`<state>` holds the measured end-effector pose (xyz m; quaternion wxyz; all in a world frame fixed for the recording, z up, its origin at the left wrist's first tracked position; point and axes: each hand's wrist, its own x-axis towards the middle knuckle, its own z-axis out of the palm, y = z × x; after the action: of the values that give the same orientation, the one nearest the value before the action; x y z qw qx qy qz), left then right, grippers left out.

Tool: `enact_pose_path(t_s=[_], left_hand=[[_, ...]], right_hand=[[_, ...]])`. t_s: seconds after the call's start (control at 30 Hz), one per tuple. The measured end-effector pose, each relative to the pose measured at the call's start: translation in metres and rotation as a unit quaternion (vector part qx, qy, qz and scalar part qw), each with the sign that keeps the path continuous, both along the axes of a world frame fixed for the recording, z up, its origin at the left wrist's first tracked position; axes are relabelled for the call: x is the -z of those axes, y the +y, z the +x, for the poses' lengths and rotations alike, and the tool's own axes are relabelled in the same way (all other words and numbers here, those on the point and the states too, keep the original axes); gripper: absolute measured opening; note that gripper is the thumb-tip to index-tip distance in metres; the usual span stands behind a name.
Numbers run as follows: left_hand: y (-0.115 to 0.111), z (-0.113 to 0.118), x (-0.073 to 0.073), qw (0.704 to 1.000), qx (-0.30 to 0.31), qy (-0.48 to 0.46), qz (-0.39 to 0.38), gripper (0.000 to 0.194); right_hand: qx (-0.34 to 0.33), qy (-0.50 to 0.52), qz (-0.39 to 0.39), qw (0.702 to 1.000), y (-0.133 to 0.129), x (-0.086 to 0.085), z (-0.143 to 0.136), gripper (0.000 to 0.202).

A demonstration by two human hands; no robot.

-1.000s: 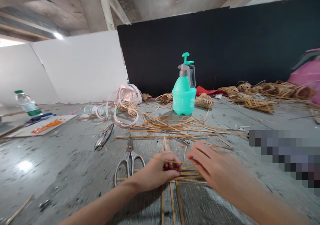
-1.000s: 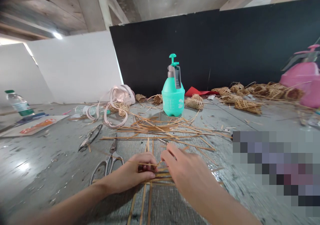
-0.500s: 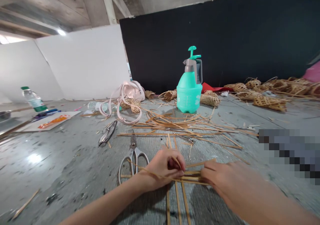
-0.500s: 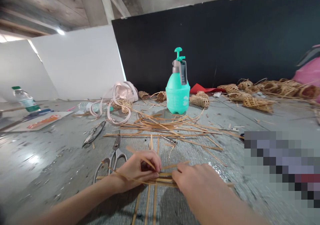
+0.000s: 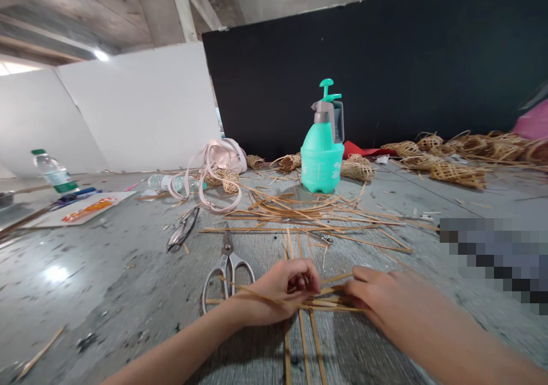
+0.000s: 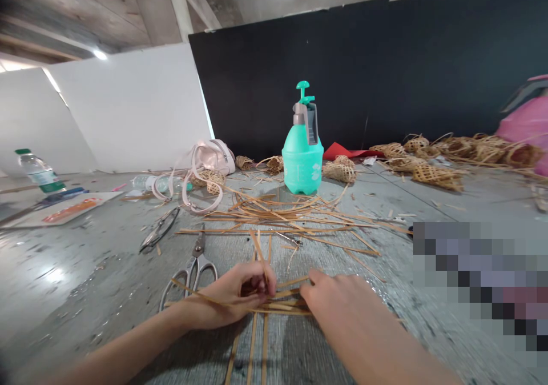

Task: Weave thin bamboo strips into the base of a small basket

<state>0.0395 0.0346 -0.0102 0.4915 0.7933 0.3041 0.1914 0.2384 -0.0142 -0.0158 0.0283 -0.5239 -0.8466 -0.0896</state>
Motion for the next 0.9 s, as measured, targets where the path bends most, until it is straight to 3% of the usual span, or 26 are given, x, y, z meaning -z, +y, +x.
enact_pose_path(t_s=[0.2, 0.3, 0.4, 0.6, 0.77, 0.9], left_hand=[[-0.003, 0.001, -0.007, 0.999, 0.014, 0.027, 0.009, 0.024], [-0.004, 0.000, -0.008, 0.999, 0.026, 0.029, 0.017, 0.028], [-0.003, -0.001, -0.007, 0.999, 0.037, 0.023, 0.024, 0.025], [0.002, -0.004, -0.001, 0.999, 0.047, 0.003, 0.007, 0.017], [0.000, -0.005, 0.000, 0.999, 0.028, -0.001, -0.015, 0.014], [0.001, -0.003, 0.001, 0.999, 0.003, -0.002, -0.040, 0.016]], right_hand=[[-0.069, 0.014, 0.116, 0.991, -0.004, -0.011, -0.006, 0.015], [-0.109, 0.067, 0.193, 0.973, -0.006, -0.014, -0.006, 0.019], [-0.136, 0.096, 0.212, 0.963, -0.009, -0.017, -0.008, 0.027], [-0.100, 0.176, 0.188, 0.961, -0.011, -0.012, -0.012, 0.026], [-0.124, 0.220, 0.043, 0.967, -0.017, -0.017, -0.013, 0.016], [-0.129, 0.202, 0.019, 0.971, -0.021, -0.023, -0.011, 0.024]])
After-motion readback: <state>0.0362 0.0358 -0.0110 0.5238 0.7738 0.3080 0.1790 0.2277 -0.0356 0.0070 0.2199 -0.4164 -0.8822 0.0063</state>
